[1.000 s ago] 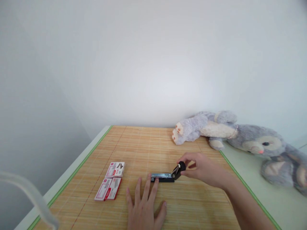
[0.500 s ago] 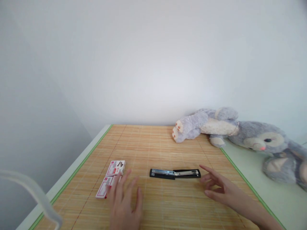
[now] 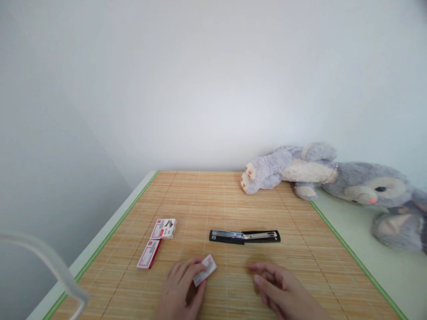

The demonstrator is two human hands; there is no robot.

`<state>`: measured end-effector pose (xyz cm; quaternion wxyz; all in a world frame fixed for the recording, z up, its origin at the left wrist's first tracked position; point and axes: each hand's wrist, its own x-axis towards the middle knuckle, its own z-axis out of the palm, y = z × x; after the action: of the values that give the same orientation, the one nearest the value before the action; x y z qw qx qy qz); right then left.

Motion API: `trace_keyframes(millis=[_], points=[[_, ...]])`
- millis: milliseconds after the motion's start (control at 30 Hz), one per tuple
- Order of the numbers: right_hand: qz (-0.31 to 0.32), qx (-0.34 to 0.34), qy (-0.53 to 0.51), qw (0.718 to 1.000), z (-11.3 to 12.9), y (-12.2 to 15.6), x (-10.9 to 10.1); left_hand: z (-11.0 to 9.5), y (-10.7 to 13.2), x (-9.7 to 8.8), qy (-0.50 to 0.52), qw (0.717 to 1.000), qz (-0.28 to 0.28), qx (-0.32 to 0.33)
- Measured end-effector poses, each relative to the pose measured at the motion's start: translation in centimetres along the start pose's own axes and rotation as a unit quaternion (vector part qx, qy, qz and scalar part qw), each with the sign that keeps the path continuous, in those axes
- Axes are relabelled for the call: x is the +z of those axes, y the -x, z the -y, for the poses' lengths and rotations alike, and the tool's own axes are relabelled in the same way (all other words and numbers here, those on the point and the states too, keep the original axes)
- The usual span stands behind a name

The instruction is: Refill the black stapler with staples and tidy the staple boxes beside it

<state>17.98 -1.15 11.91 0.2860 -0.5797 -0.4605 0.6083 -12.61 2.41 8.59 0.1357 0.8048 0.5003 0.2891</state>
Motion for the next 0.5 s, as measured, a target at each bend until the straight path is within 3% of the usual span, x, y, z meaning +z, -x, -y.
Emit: trace_keyframes(millis=[133,233,333,500], points=[[0.013,-0.023,0.011,1.000,1.2,-1.2,1.3,-5.0,-2.6,1.4,0.152,0.983,0.106,0.000],[0.021,-0.011,0.008,1.000,1.4,-1.5,0.9,-7.0,-4.2,2.1,0.220,0.963,0.156,-0.017],[-0.003,-0.013,0.018,1.000,0.9,-1.9,0.2,-7.2,-5.1,2.3,0.225,0.961,0.162,-0.014],[-0.042,0.004,0.051,0.998,-0.1,-2.0,-0.9,-5.5,-5.4,1.5,0.134,0.981,0.138,0.009]])
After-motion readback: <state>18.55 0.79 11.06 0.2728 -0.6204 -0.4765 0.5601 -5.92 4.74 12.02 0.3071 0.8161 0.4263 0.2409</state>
